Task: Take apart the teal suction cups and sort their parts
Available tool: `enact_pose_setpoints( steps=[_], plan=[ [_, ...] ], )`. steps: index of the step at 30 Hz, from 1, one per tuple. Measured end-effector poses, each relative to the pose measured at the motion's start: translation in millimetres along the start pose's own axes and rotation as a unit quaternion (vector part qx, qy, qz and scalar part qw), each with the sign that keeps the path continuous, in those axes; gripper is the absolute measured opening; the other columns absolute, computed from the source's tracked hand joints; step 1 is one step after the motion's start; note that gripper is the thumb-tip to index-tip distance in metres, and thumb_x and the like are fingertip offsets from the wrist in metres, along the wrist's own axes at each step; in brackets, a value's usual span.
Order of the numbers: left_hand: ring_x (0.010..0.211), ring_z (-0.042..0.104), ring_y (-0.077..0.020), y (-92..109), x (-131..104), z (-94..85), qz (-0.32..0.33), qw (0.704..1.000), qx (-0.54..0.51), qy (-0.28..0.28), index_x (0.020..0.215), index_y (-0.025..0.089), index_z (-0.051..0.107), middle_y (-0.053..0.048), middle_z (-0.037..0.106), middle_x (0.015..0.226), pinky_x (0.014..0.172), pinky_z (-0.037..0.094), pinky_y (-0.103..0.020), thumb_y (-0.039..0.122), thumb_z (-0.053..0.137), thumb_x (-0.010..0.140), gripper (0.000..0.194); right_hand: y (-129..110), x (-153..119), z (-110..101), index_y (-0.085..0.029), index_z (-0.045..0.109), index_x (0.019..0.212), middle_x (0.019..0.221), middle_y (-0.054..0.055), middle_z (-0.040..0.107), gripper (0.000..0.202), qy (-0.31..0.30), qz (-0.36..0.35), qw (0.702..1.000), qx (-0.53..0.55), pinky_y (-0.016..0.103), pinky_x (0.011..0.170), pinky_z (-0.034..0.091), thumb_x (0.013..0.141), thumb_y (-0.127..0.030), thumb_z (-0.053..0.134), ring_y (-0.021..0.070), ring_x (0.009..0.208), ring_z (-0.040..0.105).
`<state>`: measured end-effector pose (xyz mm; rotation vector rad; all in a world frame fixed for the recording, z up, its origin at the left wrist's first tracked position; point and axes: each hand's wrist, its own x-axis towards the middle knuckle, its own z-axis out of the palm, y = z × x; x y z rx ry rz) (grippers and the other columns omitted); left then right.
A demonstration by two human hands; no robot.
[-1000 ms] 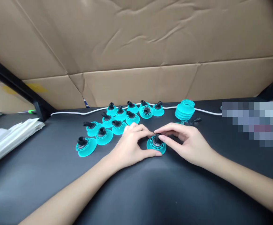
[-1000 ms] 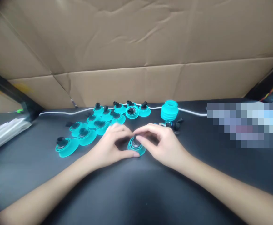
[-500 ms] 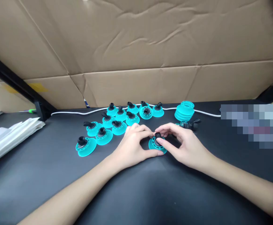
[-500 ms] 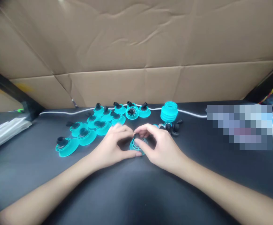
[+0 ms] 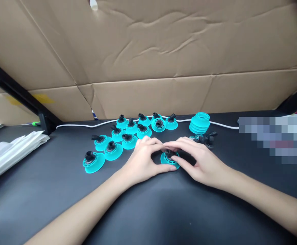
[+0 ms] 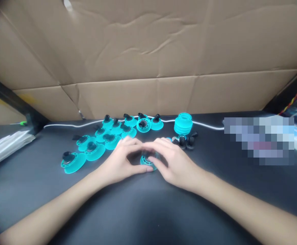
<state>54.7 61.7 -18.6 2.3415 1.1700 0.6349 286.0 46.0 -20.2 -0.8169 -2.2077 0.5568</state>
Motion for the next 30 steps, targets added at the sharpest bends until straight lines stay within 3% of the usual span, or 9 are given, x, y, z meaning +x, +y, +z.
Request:
enact_pose_setpoints(
  steps=[4, 10, 19, 23, 27, 30],
  plan=[
    [0.099, 0.058, -0.0267, -1.6, 0.2, -1.4, 0.004, 1.000, 0.006, 0.001, 0.109, 0.027, 0.079, -0.003, 0.073, 0.107, 0.097, 0.042, -0.048, 0.060, 0.088, 0.079, 0.045, -0.4, 0.6, 0.3, -0.025, 0.068, 0.130, 0.119, 0.009, 0.074, 0.029, 0.005, -0.002, 1.000, -0.011, 0.047, 0.094, 0.058, 0.102, -0.019, 0.065, 0.0260, 0.108, 0.068],
    [0.101, 0.058, -0.0276, -2.8, -0.1, -2.3, 0.007, 1.000, 0.005, -0.002, 0.112, 0.029, 0.079, -0.003, 0.073, 0.109, 0.098, 0.042, -0.048, 0.061, 0.089, 0.078, 0.048, 1.2, -0.6, 1.0, -0.025, 0.074, 0.120, 0.101, 0.007, 0.077, 0.022, 0.022, 0.038, 0.999, -0.021, 0.044, 0.082, 0.060, 0.099, -0.025, 0.073, 0.0254, 0.093, 0.071],
    [0.104, 0.059, -0.0287, -0.5, -0.1, -3.0, 0.005, 1.000, -0.009, -0.016, 0.102, 0.028, 0.080, -0.003, 0.073, 0.109, 0.097, 0.042, -0.048, 0.059, 0.090, 0.078, 0.041, 2.7, -0.3, -7.3, -0.027, 0.070, 0.130, 0.117, 0.007, 0.075, 0.030, -0.028, -0.001, 0.999, 0.037, 0.040, 0.091, 0.059, 0.101, -0.018, 0.067, 0.0229, 0.104, 0.071],
    [0.102, 0.058, -0.0277, 0.0, 0.1, -2.5, 0.011, 1.000, -0.013, -0.024, 0.104, 0.029, 0.080, -0.003, 0.073, 0.108, 0.096, 0.042, -0.047, 0.060, 0.088, 0.080, 0.040, 0.6, -0.6, -0.4, -0.026, 0.072, 0.122, 0.110, 0.006, 0.071, 0.026, 0.019, -0.003, 0.999, 0.039, 0.038, 0.086, 0.060, 0.096, -0.022, 0.076, 0.0218, 0.096, 0.070],
    [0.103, 0.058, -0.0270, -0.7, -0.1, -3.0, 0.017, 0.999, -0.013, -0.032, 0.107, 0.031, 0.081, -0.002, 0.072, 0.109, 0.097, 0.040, -0.046, 0.060, 0.088, 0.080, 0.040, -0.2, -1.7, 3.4, -0.023, 0.071, 0.119, 0.108, 0.006, 0.067, 0.020, 0.024, -0.031, 0.999, 0.026, 0.032, 0.076, 0.059, 0.101, -0.016, 0.068, 0.0164, 0.084, 0.066],
    [0.105, 0.058, -0.0273, -2.2, -0.2, -4.7, 0.014, 0.999, -0.010, -0.031, 0.109, 0.031, 0.081, -0.002, 0.073, 0.111, 0.099, 0.040, -0.046, 0.058, 0.089, 0.080, 0.040, 0.4, -2.6, -0.5, -0.021, 0.070, 0.122, 0.117, 0.010, 0.066, 0.024, -0.004, -0.070, 0.998, 0.002, 0.034, 0.086, 0.059, 0.104, -0.011, 0.058, 0.0193, 0.099, 0.068]
  ],
)
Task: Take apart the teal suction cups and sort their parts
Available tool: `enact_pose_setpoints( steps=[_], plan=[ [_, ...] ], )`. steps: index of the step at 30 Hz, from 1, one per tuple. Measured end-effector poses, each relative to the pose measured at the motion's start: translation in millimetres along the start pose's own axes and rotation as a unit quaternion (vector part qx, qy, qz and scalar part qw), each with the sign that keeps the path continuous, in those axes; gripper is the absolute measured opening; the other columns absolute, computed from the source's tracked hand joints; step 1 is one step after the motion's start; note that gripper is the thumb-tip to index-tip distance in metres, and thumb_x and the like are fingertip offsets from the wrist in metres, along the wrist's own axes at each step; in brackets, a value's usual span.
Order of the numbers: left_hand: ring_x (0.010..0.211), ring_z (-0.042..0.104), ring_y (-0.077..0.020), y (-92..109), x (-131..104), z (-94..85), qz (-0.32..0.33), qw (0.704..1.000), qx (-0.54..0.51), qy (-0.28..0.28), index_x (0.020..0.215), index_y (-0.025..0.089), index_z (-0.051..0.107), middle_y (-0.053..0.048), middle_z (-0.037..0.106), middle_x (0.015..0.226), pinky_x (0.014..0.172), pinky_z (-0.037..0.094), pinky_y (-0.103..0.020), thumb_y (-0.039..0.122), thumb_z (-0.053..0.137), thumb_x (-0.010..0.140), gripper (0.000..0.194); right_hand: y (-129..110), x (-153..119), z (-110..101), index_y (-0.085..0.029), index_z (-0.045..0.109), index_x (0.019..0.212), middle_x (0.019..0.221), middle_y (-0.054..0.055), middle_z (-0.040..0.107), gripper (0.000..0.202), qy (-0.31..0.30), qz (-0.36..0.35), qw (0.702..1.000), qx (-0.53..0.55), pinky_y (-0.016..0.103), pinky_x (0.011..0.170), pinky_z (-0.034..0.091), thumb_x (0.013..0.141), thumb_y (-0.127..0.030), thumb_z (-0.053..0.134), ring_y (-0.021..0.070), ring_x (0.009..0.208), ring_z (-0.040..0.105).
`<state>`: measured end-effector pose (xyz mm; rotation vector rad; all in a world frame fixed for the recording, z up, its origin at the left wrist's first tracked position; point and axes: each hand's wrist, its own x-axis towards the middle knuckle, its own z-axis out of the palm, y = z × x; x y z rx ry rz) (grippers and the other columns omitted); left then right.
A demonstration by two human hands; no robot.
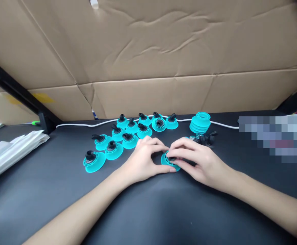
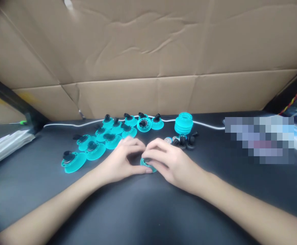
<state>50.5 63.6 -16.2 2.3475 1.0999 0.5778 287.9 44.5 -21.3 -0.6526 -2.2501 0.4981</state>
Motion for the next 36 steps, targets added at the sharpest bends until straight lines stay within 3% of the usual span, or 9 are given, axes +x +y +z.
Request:
enact_pose_setpoints(
  steps=[3, 8, 11, 17, 19, 23, 27, 31, 36],
  plan=[
    [0.106, 0.058, -0.0278, -1.0, 0.0, -1.3, -0.008, 1.000, 0.006, 0.003, 0.112, 0.031, 0.081, -0.003, 0.074, 0.113, 0.099, 0.041, -0.046, 0.057, 0.091, 0.077, 0.045, 0.7, -0.1, -3.7, -0.022, 0.072, 0.122, 0.121, 0.011, 0.065, 0.025, -0.004, 0.000, 1.000, 0.006, 0.036, 0.089, 0.059, 0.103, -0.011, 0.060, 0.0204, 0.103, 0.069],
    [0.106, 0.058, -0.0276, 0.2, -0.5, -1.1, -0.010, 1.000, 0.011, 0.001, 0.117, 0.032, 0.081, -0.002, 0.074, 0.114, 0.099, 0.041, -0.045, 0.057, 0.092, 0.077, 0.048, -0.5, 0.9, -3.9, -0.025, 0.079, 0.109, 0.105, 0.005, 0.065, 0.014, 0.025, 0.102, 0.991, 0.087, 0.032, 0.077, 0.061, 0.095, -0.027, 0.078, 0.0161, 0.083, 0.069],
    [0.108, 0.058, -0.0283, 0.3, -1.1, -0.9, -0.011, 1.000, 0.007, 0.001, 0.114, 0.032, 0.081, -0.003, 0.073, 0.113, 0.099, 0.041, -0.046, 0.057, 0.092, 0.076, 0.047, -0.9, 0.3, -6.0, -0.027, 0.080, 0.107, 0.100, 0.005, 0.070, 0.010, 0.030, 0.122, 0.988, 0.095, 0.035, 0.079, 0.061, 0.098, -0.027, 0.074, 0.0194, 0.089, 0.071],
    [0.106, 0.058, -0.0278, -2.7, -2.6, 0.6, 0.001, 1.000, 0.004, 0.009, 0.118, 0.031, 0.080, -0.003, 0.073, 0.113, 0.098, 0.042, -0.045, 0.057, 0.091, 0.077, 0.050, 9.2, -1.7, -9.0, -0.026, 0.077, 0.121, 0.120, 0.008, 0.074, 0.021, 0.017, 0.131, 0.969, 0.208, 0.040, 0.095, 0.066, 0.102, -0.027, 0.067, 0.0222, 0.106, 0.076],
    [0.106, 0.059, -0.0281, -3.3, -3.0, 1.4, 0.003, 1.000, 0.005, 0.012, 0.119, 0.031, 0.080, -0.004, 0.073, 0.113, 0.098, 0.043, -0.046, 0.058, 0.091, 0.076, 0.052, 13.0, -1.7, -6.0, -0.026, 0.079, 0.118, 0.122, 0.008, 0.074, 0.020, 0.036, 0.140, 0.967, 0.212, 0.040, 0.095, 0.067, 0.100, -0.030, 0.072, 0.0225, 0.106, 0.076],
    [0.106, 0.059, -0.0282, -3.5, -3.0, 2.9, 0.000, 1.000, 0.006, 0.018, 0.119, 0.029, 0.080, -0.004, 0.073, 0.114, 0.099, 0.042, -0.046, 0.058, 0.091, 0.077, 0.051, 16.0, -0.6, 0.0, -0.026, 0.081, 0.111, 0.106, 0.006, 0.074, 0.020, 0.086, 0.172, 0.962, 0.194, 0.039, 0.087, 0.069, 0.093, -0.036, 0.081, 0.0217, 0.092, 0.077],
    [0.106, 0.058, -0.0280, -3.3, -2.2, 3.3, 0.000, 1.000, 0.006, 0.015, 0.114, 0.028, 0.080, -0.004, 0.073, 0.115, 0.098, 0.042, -0.045, 0.057, 0.092, 0.076, 0.049, 10.7, 2.7, 0.4, -0.027, 0.082, 0.109, 0.104, 0.005, 0.079, 0.013, 0.097, 0.145, 0.977, 0.122, 0.035, 0.080, 0.066, 0.099, -0.030, 0.074, 0.0207, 0.092, 0.076],
    [0.106, 0.058, -0.0279, -2.4, -1.9, 3.4, 0.003, 1.000, 0.002, 0.012, 0.120, 0.031, 0.079, -0.003, 0.073, 0.113, 0.097, 0.042, -0.045, 0.058, 0.091, 0.077, 0.052, 2.2, 5.5, 2.3, -0.027, 0.079, 0.116, 0.112, 0.004, 0.081, 0.019, 0.087, 0.088, 0.991, 0.045, 0.036, 0.089, 0.064, 0.097, -0.022, 0.076, 0.0208, 0.100, 0.076],
    [0.103, 0.058, -0.0266, -2.0, -1.4, 4.2, 0.009, 1.000, -0.001, 0.012, 0.118, 0.031, 0.080, -0.003, 0.073, 0.111, 0.094, 0.042, -0.044, 0.057, 0.088, 0.082, 0.046, -1.8, 4.3, 5.5, -0.028, 0.073, 0.126, 0.120, 0.005, 0.076, 0.031, 0.066, 0.061, 0.995, 0.031, 0.038, 0.094, 0.062, 0.098, -0.016, 0.072, 0.0221, 0.107, 0.073]
  ],
)
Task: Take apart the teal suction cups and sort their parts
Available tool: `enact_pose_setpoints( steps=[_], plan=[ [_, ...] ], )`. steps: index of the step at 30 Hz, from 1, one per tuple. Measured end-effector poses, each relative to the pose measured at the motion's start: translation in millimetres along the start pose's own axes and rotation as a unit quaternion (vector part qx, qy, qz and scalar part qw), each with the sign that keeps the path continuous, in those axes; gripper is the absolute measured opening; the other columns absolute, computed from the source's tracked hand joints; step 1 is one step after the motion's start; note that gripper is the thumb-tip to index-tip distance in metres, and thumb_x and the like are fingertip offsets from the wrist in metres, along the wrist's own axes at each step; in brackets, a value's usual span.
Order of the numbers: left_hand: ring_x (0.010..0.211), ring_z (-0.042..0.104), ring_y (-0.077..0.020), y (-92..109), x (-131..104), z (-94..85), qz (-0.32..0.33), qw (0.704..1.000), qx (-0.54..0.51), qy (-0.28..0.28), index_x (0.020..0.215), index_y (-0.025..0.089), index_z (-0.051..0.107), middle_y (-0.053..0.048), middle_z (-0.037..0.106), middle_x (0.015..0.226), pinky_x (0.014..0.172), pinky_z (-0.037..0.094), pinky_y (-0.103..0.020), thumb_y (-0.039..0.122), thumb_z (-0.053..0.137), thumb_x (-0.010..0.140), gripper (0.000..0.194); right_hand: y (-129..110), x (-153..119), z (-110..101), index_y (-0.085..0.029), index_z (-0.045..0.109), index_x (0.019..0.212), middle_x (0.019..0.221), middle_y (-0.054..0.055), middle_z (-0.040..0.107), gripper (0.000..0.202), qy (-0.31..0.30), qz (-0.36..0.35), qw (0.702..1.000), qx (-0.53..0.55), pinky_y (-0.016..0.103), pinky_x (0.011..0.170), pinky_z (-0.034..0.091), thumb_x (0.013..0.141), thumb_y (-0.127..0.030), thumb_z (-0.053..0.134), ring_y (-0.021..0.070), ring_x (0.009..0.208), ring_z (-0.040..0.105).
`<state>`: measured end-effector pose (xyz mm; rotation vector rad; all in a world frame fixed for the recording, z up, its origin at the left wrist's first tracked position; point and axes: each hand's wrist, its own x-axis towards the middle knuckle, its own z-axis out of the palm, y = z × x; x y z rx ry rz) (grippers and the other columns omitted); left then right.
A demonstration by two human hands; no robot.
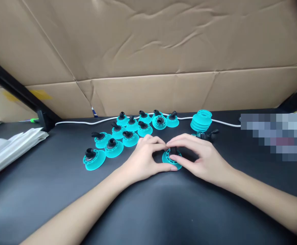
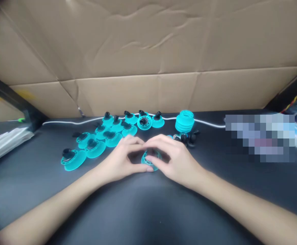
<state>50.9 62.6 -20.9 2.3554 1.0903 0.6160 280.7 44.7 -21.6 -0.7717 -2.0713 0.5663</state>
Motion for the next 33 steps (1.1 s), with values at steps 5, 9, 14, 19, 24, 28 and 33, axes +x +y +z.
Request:
enact_pose_setpoints(
  steps=[5, 9, 14, 19, 24, 28, 33],
  plan=[
    [0.103, 0.057, -0.0263, 0.1, -0.3, -0.4, 0.000, 1.000, -0.002, 0.000, 0.116, 0.029, 0.079, -0.002, 0.073, 0.112, 0.095, 0.041, -0.044, 0.055, 0.089, 0.081, 0.044, -0.9, -1.5, -0.6, -0.028, 0.067, 0.134, 0.129, 0.007, 0.070, 0.038, -0.036, -0.005, 0.999, -0.004, 0.041, 0.102, 0.058, 0.099, -0.012, 0.065, 0.0234, 0.117, 0.069],
    [0.102, 0.056, -0.0259, 1.2, -0.8, -1.2, 0.002, 1.000, 0.007, 0.000, 0.123, 0.032, 0.078, -0.002, 0.074, 0.111, 0.095, 0.041, -0.044, 0.056, 0.087, 0.083, 0.047, -1.5, -1.2, -1.3, -0.026, 0.069, 0.128, 0.117, 0.007, 0.067, 0.033, -0.025, 0.021, 0.999, -0.026, 0.039, 0.092, 0.061, 0.096, -0.021, 0.074, 0.0223, 0.103, 0.069],
    [0.104, 0.057, -0.0257, 0.9, -0.8, -0.4, 0.002, 1.000, 0.012, -0.004, 0.122, 0.032, 0.078, -0.002, 0.073, 0.112, 0.095, 0.041, -0.043, 0.058, 0.085, 0.085, 0.046, -3.0, -0.5, -9.3, -0.029, 0.066, 0.132, 0.123, 0.007, 0.067, 0.037, -0.061, 0.015, 0.998, 0.003, 0.039, 0.094, 0.061, 0.098, -0.013, 0.067, 0.0220, 0.108, 0.069],
    [0.105, 0.057, -0.0270, -0.6, -1.9, 0.3, 0.007, 1.000, 0.012, 0.000, 0.127, 0.033, 0.077, -0.003, 0.073, 0.113, 0.097, 0.041, -0.045, 0.060, 0.086, 0.083, 0.052, -1.3, 0.1, -8.3, -0.027, 0.064, 0.133, 0.123, 0.009, 0.069, 0.038, -0.055, 0.015, 0.998, -0.015, 0.044, 0.097, 0.060, 0.097, -0.018, 0.071, 0.0257, 0.111, 0.069],
    [0.105, 0.057, -0.0274, 0.5, -2.4, -1.1, 0.007, 1.000, 0.015, -0.002, 0.127, 0.033, 0.077, -0.004, 0.073, 0.113, 0.097, 0.042, -0.044, 0.058, 0.087, 0.083, 0.052, 0.2, -0.2, -8.0, -0.026, 0.066, 0.128, 0.113, 0.007, 0.072, 0.032, -0.036, 0.008, 0.999, -0.026, 0.040, 0.088, 0.062, 0.097, -0.021, 0.073, 0.0232, 0.100, 0.072],
    [0.105, 0.057, -0.0269, 0.2, -1.8, -1.0, 0.013, 1.000, 0.012, 0.001, 0.123, 0.031, 0.078, -0.003, 0.072, 0.113, 0.098, 0.042, -0.044, 0.059, 0.088, 0.081, 0.051, -2.3, -1.4, -13.2, -0.028, 0.062, 0.139, 0.128, 0.007, 0.071, 0.045, -0.068, -0.001, 0.998, -0.004, 0.040, 0.097, 0.061, 0.097, -0.013, 0.068, 0.0226, 0.110, 0.072],
    [0.102, 0.057, -0.0260, -0.1, -1.5, 0.2, 0.011, 1.000, 0.019, 0.004, 0.124, 0.031, 0.078, -0.004, 0.073, 0.111, 0.096, 0.042, -0.044, 0.057, 0.086, 0.085, 0.048, -2.3, 0.1, -5.5, -0.028, 0.069, 0.130, 0.117, 0.007, 0.071, 0.035, -0.046, 0.005, 0.999, -0.025, 0.041, 0.093, 0.060, 0.096, -0.021, 0.074, 0.0237, 0.105, 0.070]
  ],
)
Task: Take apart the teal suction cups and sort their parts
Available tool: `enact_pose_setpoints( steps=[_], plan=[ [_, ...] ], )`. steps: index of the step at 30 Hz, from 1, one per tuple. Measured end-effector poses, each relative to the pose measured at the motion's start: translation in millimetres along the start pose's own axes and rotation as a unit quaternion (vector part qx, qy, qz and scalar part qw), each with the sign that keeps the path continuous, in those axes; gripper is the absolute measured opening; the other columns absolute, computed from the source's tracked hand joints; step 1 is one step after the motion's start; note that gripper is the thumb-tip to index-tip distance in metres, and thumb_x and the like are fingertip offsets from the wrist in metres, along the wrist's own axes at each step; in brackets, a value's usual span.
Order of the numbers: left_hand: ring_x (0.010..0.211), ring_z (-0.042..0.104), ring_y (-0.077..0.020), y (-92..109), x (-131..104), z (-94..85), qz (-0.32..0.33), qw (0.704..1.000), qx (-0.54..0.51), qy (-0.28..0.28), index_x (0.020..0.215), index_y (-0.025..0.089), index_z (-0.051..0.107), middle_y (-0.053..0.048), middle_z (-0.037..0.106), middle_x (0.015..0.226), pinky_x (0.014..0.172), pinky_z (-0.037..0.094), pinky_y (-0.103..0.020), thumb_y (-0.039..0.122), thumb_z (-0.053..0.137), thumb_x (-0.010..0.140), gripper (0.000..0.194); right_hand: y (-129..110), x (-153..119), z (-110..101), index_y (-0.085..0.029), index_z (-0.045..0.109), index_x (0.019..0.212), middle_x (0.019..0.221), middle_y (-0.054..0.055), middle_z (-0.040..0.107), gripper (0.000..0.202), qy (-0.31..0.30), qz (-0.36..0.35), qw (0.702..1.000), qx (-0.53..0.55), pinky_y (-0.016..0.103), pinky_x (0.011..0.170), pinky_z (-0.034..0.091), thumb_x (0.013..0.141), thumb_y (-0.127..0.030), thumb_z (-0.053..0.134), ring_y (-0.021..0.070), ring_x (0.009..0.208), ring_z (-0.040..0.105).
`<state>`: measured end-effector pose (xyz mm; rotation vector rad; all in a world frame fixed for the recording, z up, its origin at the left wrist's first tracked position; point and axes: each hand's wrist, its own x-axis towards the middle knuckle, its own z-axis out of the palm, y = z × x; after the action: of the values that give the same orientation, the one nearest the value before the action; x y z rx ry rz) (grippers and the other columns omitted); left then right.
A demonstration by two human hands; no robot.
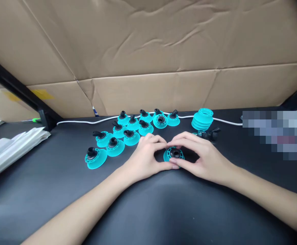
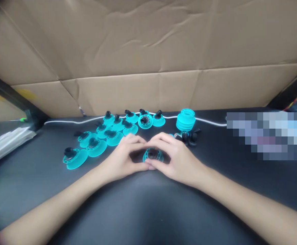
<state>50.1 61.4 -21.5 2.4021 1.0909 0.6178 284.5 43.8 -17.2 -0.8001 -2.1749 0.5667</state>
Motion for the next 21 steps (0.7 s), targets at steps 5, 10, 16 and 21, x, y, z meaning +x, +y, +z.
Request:
enact_pose_setpoints(
  steps=[5, 10, 16, 21],
  plan=[
    [0.104, 0.058, -0.0274, -0.4, 0.1, -0.2, -0.002, 1.000, 0.001, -0.006, 0.127, 0.033, 0.077, -0.004, 0.073, 0.113, 0.097, 0.042, -0.045, 0.063, 0.085, 0.082, 0.055, 1.7, -0.7, -3.3, -0.029, 0.068, 0.131, 0.118, 0.007, 0.071, 0.036, -0.012, 0.007, 1.000, 0.015, 0.041, 0.089, 0.062, 0.098, -0.015, 0.068, 0.0231, 0.103, 0.071],
    [0.104, 0.057, -0.0263, -1.2, -0.7, -0.2, 0.000, 1.000, -0.003, -0.003, 0.127, 0.033, 0.077, -0.003, 0.072, 0.113, 0.098, 0.042, -0.044, 0.062, 0.085, 0.082, 0.054, 2.9, -0.9, -6.7, -0.030, 0.064, 0.137, 0.132, 0.009, 0.067, 0.042, -0.030, -0.015, 0.999, 0.014, 0.045, 0.101, 0.060, 0.098, -0.015, 0.068, 0.0252, 0.116, 0.069],
    [0.106, 0.058, -0.0275, -1.6, -0.1, 0.4, -0.005, 1.000, -0.003, -0.005, 0.128, 0.034, 0.076, -0.003, 0.072, 0.114, 0.099, 0.042, -0.045, 0.062, 0.087, 0.080, 0.056, 3.7, 0.6, -6.9, -0.028, 0.068, 0.130, 0.118, 0.007, 0.070, 0.032, -0.015, 0.006, 0.999, 0.029, 0.039, 0.090, 0.062, 0.099, -0.021, 0.071, 0.0226, 0.105, 0.070],
    [0.107, 0.059, -0.0280, -2.1, 0.2, 0.9, -0.003, 1.000, -0.005, 0.001, 0.125, 0.031, 0.077, -0.004, 0.073, 0.116, 0.100, 0.043, -0.046, 0.063, 0.087, 0.079, 0.057, 3.8, 1.1, -7.3, -0.026, 0.066, 0.133, 0.123, 0.009, 0.072, 0.038, -0.002, -0.004, 1.000, 0.006, 0.042, 0.096, 0.061, 0.096, -0.023, 0.074, 0.0254, 0.111, 0.071]
  ],
)
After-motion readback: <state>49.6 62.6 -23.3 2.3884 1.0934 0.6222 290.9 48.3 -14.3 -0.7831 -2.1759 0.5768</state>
